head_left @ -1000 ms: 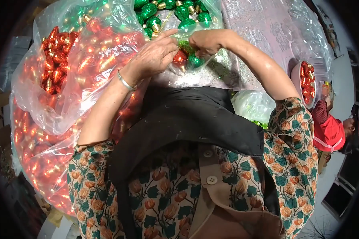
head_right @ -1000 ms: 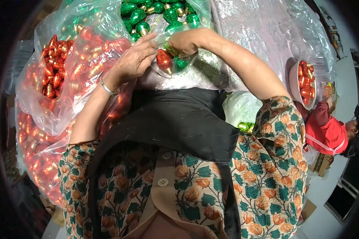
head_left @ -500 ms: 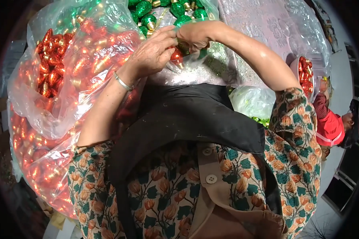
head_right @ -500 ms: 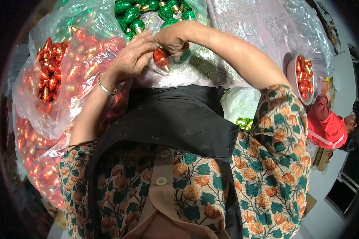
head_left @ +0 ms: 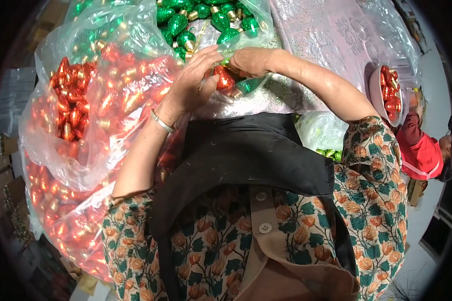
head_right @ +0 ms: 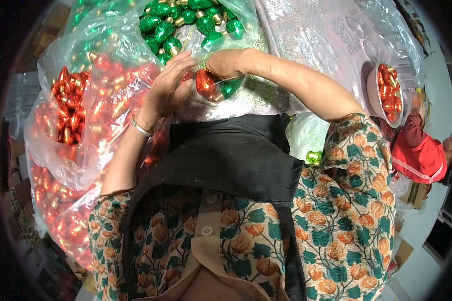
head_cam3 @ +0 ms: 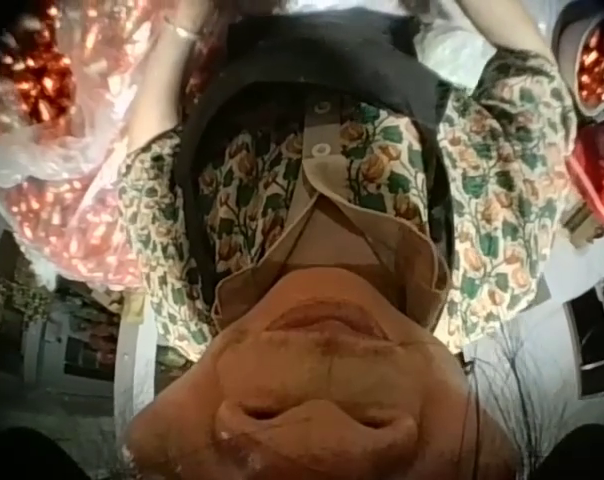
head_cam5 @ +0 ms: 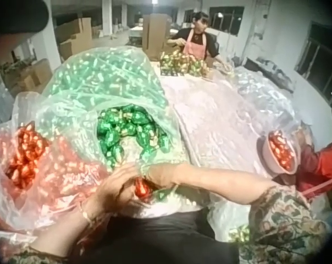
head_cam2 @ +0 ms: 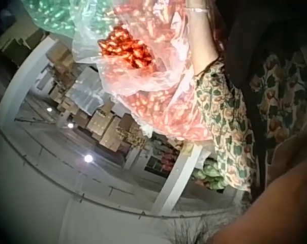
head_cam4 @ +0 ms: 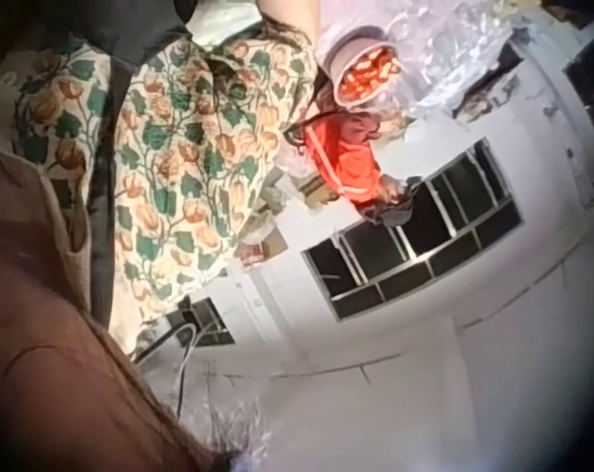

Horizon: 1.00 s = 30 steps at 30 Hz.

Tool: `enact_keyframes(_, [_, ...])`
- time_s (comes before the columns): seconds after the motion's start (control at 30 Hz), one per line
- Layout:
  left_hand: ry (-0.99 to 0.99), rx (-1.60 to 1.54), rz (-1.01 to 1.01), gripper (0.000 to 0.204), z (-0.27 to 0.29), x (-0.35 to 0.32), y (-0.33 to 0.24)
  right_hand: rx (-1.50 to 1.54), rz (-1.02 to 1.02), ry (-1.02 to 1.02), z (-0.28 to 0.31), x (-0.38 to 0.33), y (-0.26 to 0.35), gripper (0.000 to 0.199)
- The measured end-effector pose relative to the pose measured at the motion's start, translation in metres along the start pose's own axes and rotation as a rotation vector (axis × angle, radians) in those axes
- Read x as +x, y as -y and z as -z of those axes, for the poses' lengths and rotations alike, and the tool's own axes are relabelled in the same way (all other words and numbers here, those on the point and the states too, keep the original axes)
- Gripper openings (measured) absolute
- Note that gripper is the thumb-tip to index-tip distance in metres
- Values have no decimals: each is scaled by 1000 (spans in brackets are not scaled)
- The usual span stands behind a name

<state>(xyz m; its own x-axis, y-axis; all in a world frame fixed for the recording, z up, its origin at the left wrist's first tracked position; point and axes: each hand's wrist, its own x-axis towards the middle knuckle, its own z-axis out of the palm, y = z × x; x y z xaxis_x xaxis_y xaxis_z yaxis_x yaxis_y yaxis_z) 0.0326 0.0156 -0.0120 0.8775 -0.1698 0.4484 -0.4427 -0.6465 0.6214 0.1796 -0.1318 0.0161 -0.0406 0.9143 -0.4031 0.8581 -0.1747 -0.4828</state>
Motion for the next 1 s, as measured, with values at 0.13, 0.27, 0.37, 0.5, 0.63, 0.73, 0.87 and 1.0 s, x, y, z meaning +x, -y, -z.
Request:
enact_keyframes(0.13, [-36,-150,103,47,2,6,-5,-121,-45,-227,-9,7,-18,11])
enact_keyframes(0.27, [22,-125,158,54,2,8,-10,-48,-86,-124,4,18,-20,23])
enact_keyframes(0.37, [19,-128,166,54,3,6,1,221,-265,181,12,21,-7,26])
enact_keyframes(0.5, [-23,-114,162,53,-1,2,7,-60,-87,-42,-2,29,-18,29])
enact_keyframes(0.63, [-52,-138,130,53,-3,-1,7,19,-28,-189,-18,31,-13,31])
enact_keyframes(0.73, [-57,-144,106,54,-5,-2,7,-124,-45,-23,-25,34,-2,23])
enact_keyframes(0.87, [-41,-109,67,54,-7,-1,8,-68,-85,0,-30,44,-8,30])
enact_keyframes(1.0, [-17,-71,30,53,-9,-1,9,141,122,-204,-34,41,-19,31])
